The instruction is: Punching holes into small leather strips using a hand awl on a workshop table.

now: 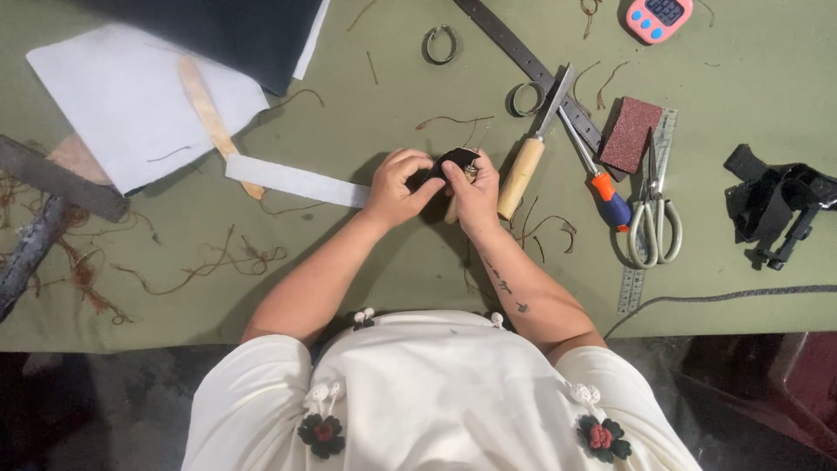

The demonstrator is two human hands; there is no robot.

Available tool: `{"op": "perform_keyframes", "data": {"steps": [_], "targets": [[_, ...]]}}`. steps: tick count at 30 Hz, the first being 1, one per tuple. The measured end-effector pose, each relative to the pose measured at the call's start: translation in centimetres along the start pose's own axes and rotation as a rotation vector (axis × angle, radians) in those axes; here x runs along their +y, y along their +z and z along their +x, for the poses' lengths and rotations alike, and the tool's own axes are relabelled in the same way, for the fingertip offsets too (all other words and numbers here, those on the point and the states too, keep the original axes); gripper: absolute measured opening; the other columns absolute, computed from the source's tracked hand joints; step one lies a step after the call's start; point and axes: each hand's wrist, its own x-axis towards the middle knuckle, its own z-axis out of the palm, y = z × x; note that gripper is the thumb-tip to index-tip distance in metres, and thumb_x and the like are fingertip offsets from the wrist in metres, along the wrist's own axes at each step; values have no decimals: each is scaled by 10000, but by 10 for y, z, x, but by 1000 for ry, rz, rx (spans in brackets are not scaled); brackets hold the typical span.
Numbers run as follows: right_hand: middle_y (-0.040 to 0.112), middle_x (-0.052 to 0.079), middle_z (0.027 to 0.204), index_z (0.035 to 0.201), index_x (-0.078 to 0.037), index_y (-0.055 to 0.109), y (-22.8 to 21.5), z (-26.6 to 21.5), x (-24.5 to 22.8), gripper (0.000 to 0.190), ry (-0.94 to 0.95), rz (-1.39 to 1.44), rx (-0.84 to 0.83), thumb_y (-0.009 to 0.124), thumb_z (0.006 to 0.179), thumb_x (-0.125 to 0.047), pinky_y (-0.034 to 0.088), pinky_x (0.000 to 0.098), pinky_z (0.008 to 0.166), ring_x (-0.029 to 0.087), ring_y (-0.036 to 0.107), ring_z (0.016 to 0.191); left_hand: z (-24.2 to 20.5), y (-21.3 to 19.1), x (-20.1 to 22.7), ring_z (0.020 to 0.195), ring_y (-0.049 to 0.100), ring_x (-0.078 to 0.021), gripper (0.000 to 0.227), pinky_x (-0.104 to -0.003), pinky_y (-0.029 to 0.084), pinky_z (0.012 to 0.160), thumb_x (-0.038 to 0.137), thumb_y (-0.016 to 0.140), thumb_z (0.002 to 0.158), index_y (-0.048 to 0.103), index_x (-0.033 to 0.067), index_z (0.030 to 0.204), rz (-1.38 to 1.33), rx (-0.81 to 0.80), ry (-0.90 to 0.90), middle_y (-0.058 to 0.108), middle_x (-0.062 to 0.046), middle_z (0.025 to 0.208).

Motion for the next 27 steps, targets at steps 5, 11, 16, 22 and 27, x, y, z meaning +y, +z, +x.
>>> {"op": "perform_keyframes", "data": {"steps": [5,11,16,22,27], "targets": [[699,58,820,1000,-30,671,-2,2,12,93,84,57,-4,748,947,-32,591,279,623,107,679,694,-1,5,-10,717,627,-326,214,-409,500,718,226,765,907,639,136,759,-36,-199,-56,581,-38,693],[643,63,632,915,-64,659,-2,3,16,108,37,-3,-25,765,925,-44,479,219,452,104,580,465,-7,5,-13,650,590,-356,248,-428,472,670,129,701,913,565,118,706,7,-254,-151,540,-79,594],[662,100,617,906,-58,664,0,0,18,101,36,-12,-37,760,921,-29,469,224,443,107,572,458,-3,-8,1,647,560,-394,299,-428,447,627,154,723,898,521,94,685,5,-299,-192,468,-126,561],[635,71,652,998,-44,656,-7,9,28,97,89,42,-26,736,944,-35,577,264,469,112,623,475,6,-13,10,635,537,-387,388,-416,439,625,211,770,895,479,84,673,-32,-320,-177,444,-139,549],[637,56,645,986,-43,659,-20,23,22,117,-32,-97,29,762,935,-63,534,254,437,112,621,471,7,-10,14,658,572,-354,332,-432,463,686,155,807,819,498,93,715,54,-373,-50,502,-101,642]]}}
